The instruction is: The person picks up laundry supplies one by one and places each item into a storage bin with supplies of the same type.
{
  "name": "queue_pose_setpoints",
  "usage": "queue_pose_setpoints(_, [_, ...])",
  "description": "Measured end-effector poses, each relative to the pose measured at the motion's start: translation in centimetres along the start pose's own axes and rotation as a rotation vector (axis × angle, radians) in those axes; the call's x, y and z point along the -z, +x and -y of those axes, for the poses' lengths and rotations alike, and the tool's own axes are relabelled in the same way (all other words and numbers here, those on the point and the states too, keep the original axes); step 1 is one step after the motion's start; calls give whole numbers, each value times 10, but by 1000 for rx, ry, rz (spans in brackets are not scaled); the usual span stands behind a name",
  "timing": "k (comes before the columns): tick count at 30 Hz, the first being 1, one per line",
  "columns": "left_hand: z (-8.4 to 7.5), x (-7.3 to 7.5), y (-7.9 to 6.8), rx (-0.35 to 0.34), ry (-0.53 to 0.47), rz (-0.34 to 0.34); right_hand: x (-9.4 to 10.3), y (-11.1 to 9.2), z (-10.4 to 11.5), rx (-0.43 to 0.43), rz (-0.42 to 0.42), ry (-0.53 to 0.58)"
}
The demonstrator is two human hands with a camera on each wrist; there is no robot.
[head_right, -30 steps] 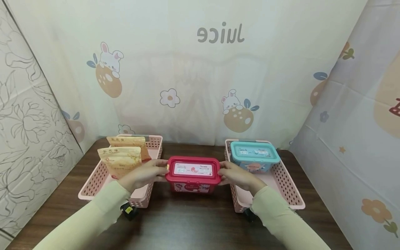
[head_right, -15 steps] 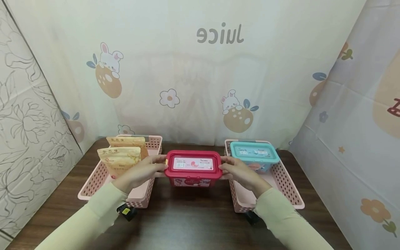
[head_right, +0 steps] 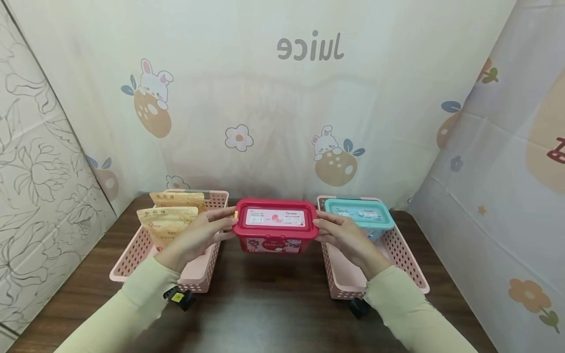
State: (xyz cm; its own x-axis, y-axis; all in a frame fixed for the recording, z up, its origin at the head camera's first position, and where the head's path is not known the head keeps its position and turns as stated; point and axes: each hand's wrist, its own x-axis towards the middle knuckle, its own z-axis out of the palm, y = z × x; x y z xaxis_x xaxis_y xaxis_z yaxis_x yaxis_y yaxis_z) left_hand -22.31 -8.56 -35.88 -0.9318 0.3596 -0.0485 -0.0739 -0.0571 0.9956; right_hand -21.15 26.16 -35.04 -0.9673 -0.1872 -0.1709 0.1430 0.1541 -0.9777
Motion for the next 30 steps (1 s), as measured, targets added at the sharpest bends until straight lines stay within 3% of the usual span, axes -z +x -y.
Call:
queue_pose_setpoints(6, [0,-3,3,-3,-83,-41,1,1,2,9,-26,9])
queue_pose_setpoints(18, [3,-10,8,-4,-130,-83,8,-2,2,34,-40,35])
queue_pose_setpoints(30, [5,-32,14,-21,-189,-56,26,-13,-3,48,-58,22])
